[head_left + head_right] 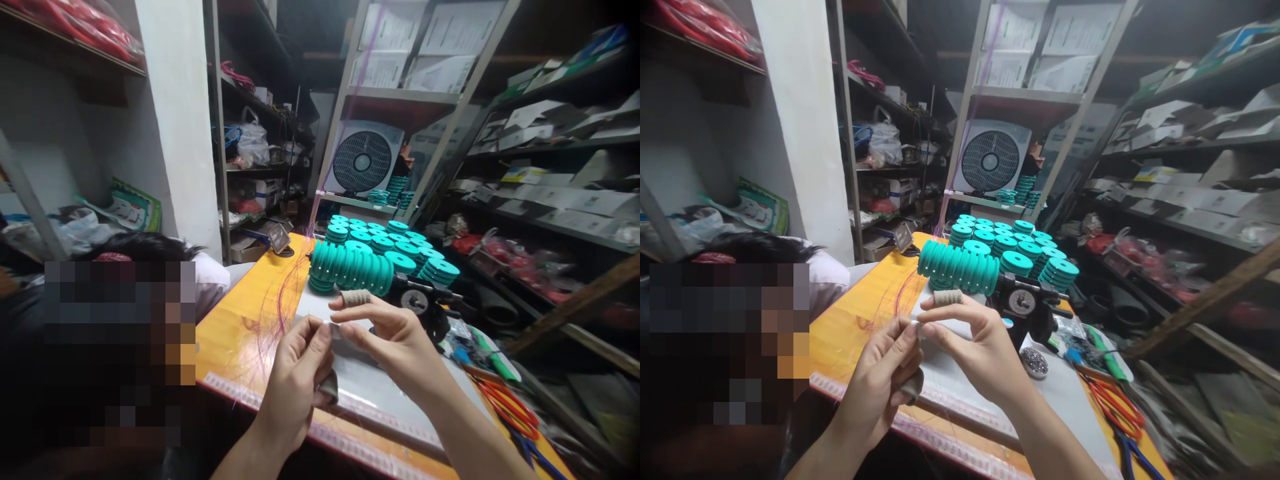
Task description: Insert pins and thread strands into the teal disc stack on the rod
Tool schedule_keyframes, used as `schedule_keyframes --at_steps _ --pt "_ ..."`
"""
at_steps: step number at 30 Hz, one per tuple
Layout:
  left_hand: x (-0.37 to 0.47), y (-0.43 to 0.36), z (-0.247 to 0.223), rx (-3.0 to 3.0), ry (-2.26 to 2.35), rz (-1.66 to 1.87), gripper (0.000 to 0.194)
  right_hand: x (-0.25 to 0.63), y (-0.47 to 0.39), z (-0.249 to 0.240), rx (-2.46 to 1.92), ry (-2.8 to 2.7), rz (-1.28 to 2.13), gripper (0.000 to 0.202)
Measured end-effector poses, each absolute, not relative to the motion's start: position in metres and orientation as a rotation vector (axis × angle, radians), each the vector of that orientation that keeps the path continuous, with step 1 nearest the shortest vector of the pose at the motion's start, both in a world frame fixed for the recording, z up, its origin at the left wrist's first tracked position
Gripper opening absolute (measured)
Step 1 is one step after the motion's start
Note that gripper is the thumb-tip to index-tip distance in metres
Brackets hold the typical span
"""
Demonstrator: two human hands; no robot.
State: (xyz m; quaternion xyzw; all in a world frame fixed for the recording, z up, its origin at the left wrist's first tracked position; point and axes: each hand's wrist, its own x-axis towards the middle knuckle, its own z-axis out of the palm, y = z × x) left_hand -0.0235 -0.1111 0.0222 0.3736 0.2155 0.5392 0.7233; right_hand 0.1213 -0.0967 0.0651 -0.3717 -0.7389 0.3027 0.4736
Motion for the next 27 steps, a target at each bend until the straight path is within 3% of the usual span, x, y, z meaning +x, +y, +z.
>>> schedule_keyframes --at_steps 5,12,16,21,24,27 --pt "-0.023 -0.111 0.023 0.877 0.471 1.143 0.028 0.118 -0.104 0.072 -0.943 -1.899 0.558 0.007" --pt "-0.028 -0.104 0.012 1.022 0.555 1.175 0.025 0.116 -0.117 0.088 -0.994 -2.249 -0.42 0.015" --pt "-0.033 -0.102 0.011 1.119 0.59 1.143 0.026 0.116 -0.116 0.086 -1.022 -2.352 -0.718 0.018" --pt "-0.034 -0.1 0.012 1.248 0.696 1.14 0.03 0.117 -0.117 0.085 -1.027 -2.386 -0.737 0.018" --pt "-0.035 -0.098 0.01 1.185 0.667 1.154 0.029 0.119 -0.118 0.087 -1.012 -2.362 -0.487 0.014" --pt "-0.037 -0.097 0.011 1.081 0.562 1.133 0.027 0.123 -0.116 0.087 -0.985 -2.327 -0.272 0.025"
